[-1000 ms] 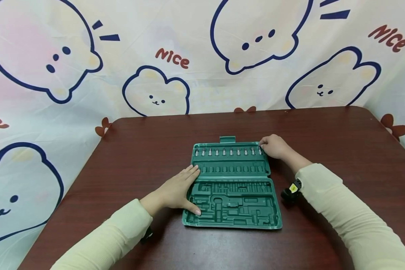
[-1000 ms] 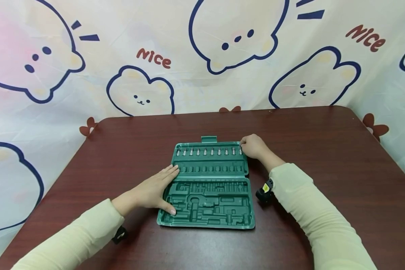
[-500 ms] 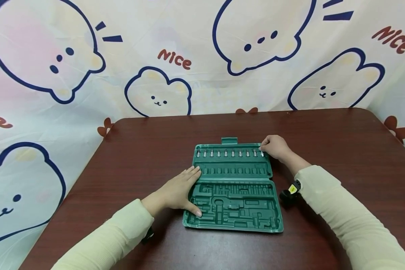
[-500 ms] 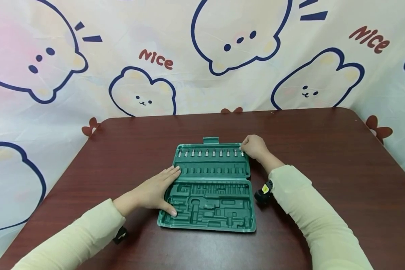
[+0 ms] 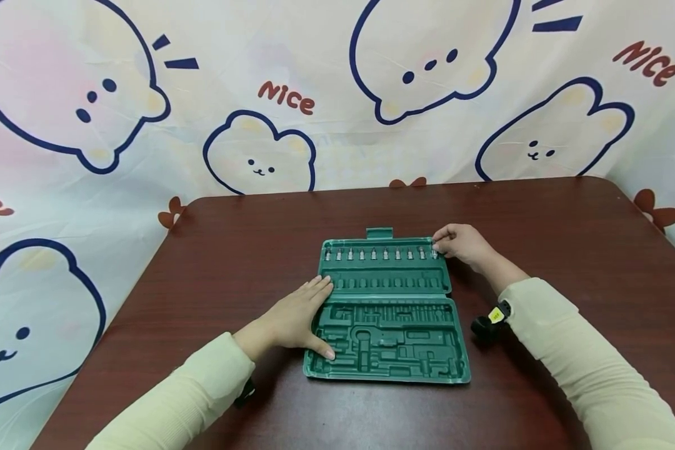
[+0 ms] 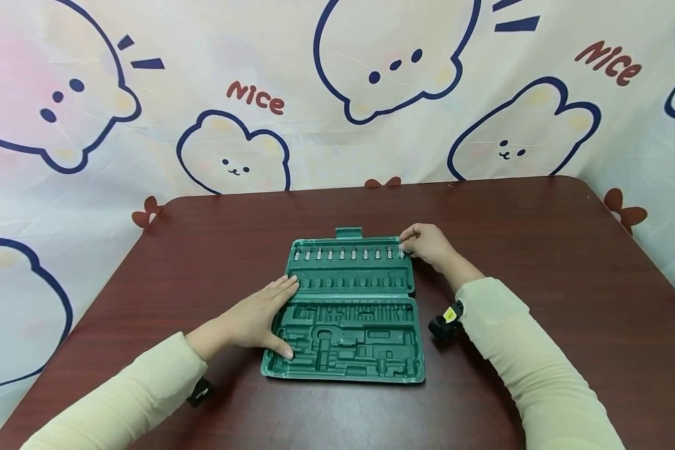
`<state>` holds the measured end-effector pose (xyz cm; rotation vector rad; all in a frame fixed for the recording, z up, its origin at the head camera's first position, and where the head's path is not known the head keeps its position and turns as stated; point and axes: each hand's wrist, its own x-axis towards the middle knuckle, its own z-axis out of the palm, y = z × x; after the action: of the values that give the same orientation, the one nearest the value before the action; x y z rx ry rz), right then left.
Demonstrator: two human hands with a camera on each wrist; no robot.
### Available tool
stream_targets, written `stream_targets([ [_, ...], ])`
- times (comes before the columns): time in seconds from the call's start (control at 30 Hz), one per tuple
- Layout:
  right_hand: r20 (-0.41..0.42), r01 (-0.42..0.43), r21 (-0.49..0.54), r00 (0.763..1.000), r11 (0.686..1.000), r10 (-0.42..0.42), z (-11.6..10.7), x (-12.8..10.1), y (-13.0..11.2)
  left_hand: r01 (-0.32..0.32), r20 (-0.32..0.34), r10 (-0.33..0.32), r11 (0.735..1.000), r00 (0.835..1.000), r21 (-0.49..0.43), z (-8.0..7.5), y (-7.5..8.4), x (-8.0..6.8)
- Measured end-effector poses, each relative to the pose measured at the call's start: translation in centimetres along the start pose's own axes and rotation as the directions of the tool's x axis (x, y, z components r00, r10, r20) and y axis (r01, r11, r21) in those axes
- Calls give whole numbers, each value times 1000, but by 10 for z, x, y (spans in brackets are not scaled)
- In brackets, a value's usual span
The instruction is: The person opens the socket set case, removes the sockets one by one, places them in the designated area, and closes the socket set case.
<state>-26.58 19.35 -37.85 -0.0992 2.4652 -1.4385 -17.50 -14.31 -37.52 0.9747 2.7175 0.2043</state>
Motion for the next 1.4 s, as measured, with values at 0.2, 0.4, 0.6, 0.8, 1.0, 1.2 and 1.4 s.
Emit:
stream_targets([
  [0.2, -38, 11, -9, 999, 1000, -11, 2, -4, 3, -5, 4, 5, 1000, 1000, -6, 0, 1, 0],
  [0.4, -113, 90, -62, 989, 994, -97, 7, -6, 2, 11, 15, -11, 1000, 1000, 7, -2, 1, 1],
  [0.6, -191, 100, 30, 977, 995, -92, 5, -9, -1, 23, 29, -24, 1000, 999, 17, -4, 2, 2],
  [0.8, -203, 115, 212, 977, 971, -71, -4, -13, -1, 21, 36, -22, 1000, 999, 19, -4, 2, 3],
  [1.0, -191, 103, 236, 980, 966, -58, -10, -17, 6, 24, 39, -25, 999, 999, 26, -5, 2, 3],
  [1.2, -199, 83, 233, 979, 969, -36, -18, -23, 17, 21, 46, -23, 999, 999, 32, -4, 2, 2],
  [1.4, -187, 50, 190, 982, 981, -14, -25, -29, 27, 26, 46, -27, 999, 999, 28, -4, 3, 0],
])
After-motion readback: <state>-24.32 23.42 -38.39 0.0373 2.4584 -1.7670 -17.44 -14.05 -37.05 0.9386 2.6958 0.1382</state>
